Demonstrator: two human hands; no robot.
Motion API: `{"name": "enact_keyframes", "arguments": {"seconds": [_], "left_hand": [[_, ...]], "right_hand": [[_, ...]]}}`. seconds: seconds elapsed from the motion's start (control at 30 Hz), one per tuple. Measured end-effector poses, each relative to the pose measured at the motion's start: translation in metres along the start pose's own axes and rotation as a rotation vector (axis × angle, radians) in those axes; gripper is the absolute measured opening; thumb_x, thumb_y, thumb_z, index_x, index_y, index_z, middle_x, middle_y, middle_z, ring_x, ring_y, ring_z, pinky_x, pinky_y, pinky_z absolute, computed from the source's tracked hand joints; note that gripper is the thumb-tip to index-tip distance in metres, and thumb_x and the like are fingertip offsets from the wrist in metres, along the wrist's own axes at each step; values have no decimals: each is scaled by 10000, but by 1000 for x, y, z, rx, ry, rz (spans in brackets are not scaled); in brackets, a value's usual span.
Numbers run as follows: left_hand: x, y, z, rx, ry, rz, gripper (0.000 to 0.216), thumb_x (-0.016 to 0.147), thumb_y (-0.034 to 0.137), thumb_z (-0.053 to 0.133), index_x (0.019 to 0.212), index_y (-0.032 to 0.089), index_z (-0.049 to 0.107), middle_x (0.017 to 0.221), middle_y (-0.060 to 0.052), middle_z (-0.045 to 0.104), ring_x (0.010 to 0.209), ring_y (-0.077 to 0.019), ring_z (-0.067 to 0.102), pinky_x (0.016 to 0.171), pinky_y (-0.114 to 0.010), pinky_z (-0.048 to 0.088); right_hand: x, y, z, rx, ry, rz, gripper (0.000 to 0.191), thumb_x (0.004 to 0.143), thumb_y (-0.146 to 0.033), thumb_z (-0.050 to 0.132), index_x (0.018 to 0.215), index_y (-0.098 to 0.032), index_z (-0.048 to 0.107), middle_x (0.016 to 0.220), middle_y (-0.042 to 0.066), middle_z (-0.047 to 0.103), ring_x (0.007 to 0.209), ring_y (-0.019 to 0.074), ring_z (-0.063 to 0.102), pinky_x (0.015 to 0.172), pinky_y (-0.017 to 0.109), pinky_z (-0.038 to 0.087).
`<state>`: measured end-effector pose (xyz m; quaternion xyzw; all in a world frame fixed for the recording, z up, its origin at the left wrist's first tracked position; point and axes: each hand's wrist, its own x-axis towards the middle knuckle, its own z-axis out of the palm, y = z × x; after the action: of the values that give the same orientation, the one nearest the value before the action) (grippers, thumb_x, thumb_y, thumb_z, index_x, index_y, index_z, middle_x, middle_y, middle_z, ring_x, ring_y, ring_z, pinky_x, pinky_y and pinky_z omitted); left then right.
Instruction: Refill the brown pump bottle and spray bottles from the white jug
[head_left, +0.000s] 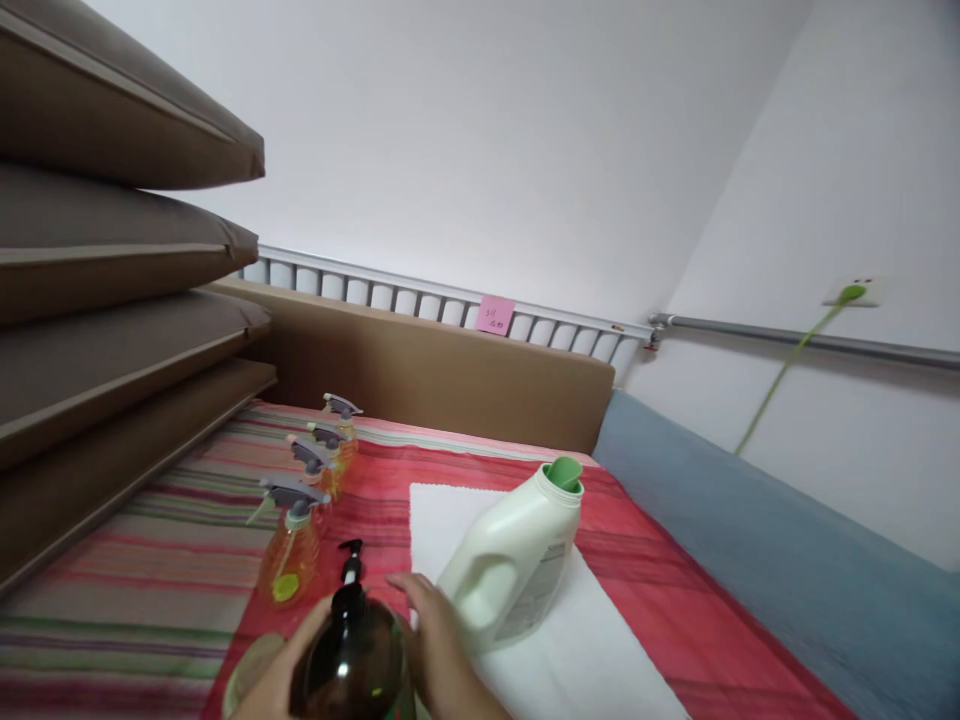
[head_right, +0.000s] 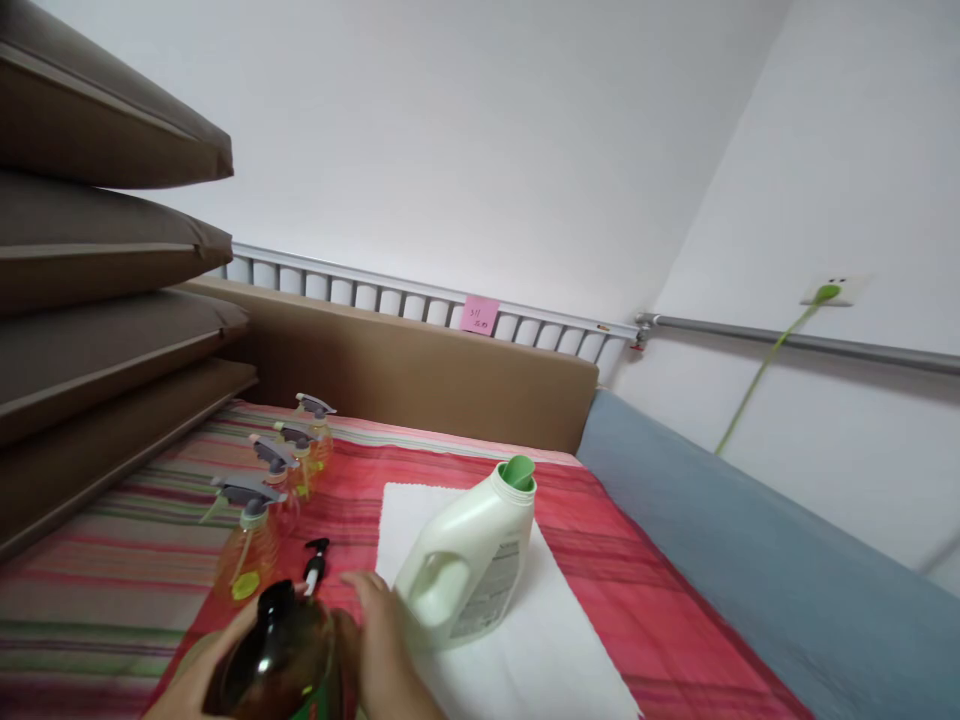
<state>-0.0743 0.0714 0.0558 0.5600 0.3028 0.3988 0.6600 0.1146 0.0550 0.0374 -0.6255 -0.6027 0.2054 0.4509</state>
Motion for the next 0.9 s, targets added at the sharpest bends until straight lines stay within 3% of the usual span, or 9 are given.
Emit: {"name": "enact_keyframes", "arguments": {"seconds": [0.07, 0.13, 0.2, 0.27, 0.37, 0.53, 0.63, 0.8, 0.9], "left_hand": [[8, -8, -4, 25, 118, 34, 969, 249, 536, 821, 1111, 189, 546, 1054, -91, 675, 1110, -401, 520, 978, -462, 403], [15, -15, -3, 40, 295, 48, 975, 273, 506, 815, 1137, 179, 504, 1044, -98, 676, 1096, -399, 534, 987, -473, 393], [22, -18, 1, 59, 427, 65, 918, 336, 466, 795, 1147, 173, 478, 1037, -98, 672, 1083, -387, 547, 982, -484, 395], [26, -15, 6, 71, 489, 75, 829, 396, 421, 769, 1134, 179, 478, 1013, -84, 675, 1039, -362, 582, 948, -471, 433], [31, -6, 15, 96, 508, 85, 744, 435, 356, 754, 1108, 179, 491, 988, -71, 677, 983, -326, 621, 881, -433, 492], [39, -4, 29, 103, 513, 147, 741, 423, 324, 773, 1096, 162, 509, 996, -82, 671, 981, -322, 621, 857, -430, 504], [48, -11, 35, 79, 444, 206, 771, 427, 331, 788, 1120, 167, 495, 1048, -91, 656, 1007, -316, 607, 890, -435, 483], [65, -19, 46, 141, 382, 228, 792, 417, 329, 804, 1122, 158, 487, 1105, -118, 623, 1077, -336, 560, 958, -477, 417], [69, -22, 61, 211, 332, 303, 763, 467, 288, 791, 1152, 171, 474, 1155, -116, 583, 1111, -324, 531, 982, -484, 386]], "right_hand": [[-27, 4, -30, 36, 27, -35, 257, 778, -261, 546, 1014, -248, 648, 1053, 62, 655, 1031, 248, 572, 923, 365, 435], [-48, 14, -53, 159, 146, -9, 289, 791, -330, 562, 1059, -241, 628, 1093, 88, 643, 1032, 259, 581, 909, 373, 453], [-56, 24, -64, 298, 286, 66, 388, 779, -397, 586, 1126, -225, 580, 1172, 115, 603, 1072, 269, 564, 910, 382, 458], [-52, 26, -65, 407, 345, 152, 513, 749, -444, 616, 1192, -207, 514, 1261, 133, 537, 1145, 276, 513, 942, 391, 432], [-28, 16, -59, 555, 325, 223, 601, 679, -475, 680, 1179, -196, 497, 1272, 128, 526, 1199, 291, 455, 994, 404, 365], [7, -6, -49, 699, 328, 221, 333, 718, -471, 657, 945, -235, 593, 954, -15, 680, 1068, 253, 543, 948, 325, 385], [8, -10, -55, 751, 358, 269, 320, 743, -475, 636, 927, -215, 602, 919, -25, 688, 1067, 248, 535, 926, 312, 392], [-18, -20, -95, 856, 358, 374, 416, 737, -527, 626, 934, -165, 571, 830, 34, 692, 927, 240, 605, 780, 310, 480], [-38, -20, -132, 932, 382, 492, 422, 680, -514, 686, 884, -161, 575, 690, 5, 652, 710, 192, 622, 670, 283, 502]]}}
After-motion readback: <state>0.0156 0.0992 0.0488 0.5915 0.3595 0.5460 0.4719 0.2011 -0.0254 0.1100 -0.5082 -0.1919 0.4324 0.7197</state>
